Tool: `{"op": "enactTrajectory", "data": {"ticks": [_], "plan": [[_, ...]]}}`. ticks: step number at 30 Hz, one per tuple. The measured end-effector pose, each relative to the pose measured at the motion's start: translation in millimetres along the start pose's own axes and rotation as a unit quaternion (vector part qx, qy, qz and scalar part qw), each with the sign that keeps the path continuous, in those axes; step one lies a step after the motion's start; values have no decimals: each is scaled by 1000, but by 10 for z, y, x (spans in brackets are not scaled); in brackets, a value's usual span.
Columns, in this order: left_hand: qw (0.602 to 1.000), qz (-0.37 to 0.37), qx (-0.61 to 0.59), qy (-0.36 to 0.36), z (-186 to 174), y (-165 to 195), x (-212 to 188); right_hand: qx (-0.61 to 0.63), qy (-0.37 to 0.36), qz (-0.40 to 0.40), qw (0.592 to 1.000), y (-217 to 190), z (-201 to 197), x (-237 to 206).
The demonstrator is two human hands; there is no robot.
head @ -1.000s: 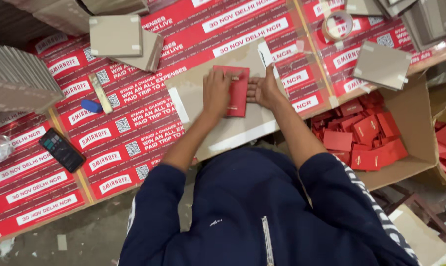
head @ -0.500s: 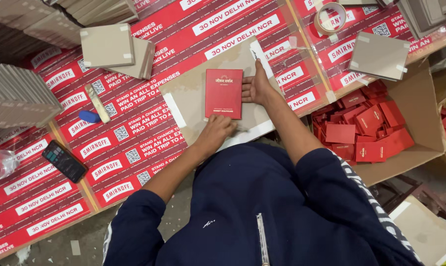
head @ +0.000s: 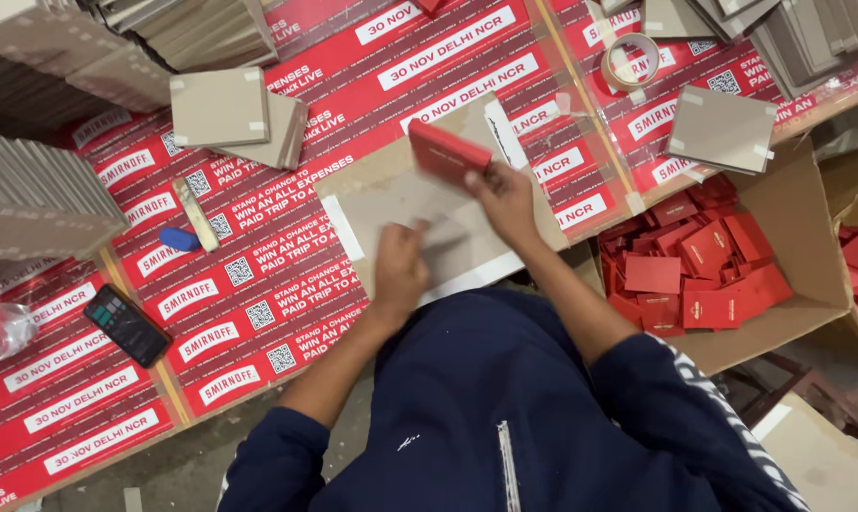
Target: The person applies glue to the spine of a red book using a small brush, then presses the cover closed and sets the book aside. The person repeats this process with additional red books, handling them one at a time.
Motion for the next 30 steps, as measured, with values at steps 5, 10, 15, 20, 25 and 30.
{"op": "enactTrajectory", "data": {"ticks": [5,10,15,20,25,30], "plan": [[993,-14,70,97,-468,-257,425,-257,-196,-264,909,-540,334,-443],[989,-45,131,45,-129,-589,698,-353,-282,-272,850,-343,593,-522],[988,32,153,-12,290,-685,671,-374,-293,-261,840,-245,625,-562],[991,19,125,-39,431,-470,16,-377,-294,-251,842,-233,649,-556],[994,-49,58,-74,454,-411,-196,-351,-277,-266,854,-292,621,-555],[992,-101,34,-71,348,-802,287,-356,-278,-253,856,-259,620,-540]]}}
Point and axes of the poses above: each hand's wrist, its own x-axis towards the middle knuckle, its own z-axis out of the palm, y = z × x, the point moved 8 cm from there along x, towards the middle knuckle, and after that the axes turned 5 degrees about -z, right-handed, at the moved point
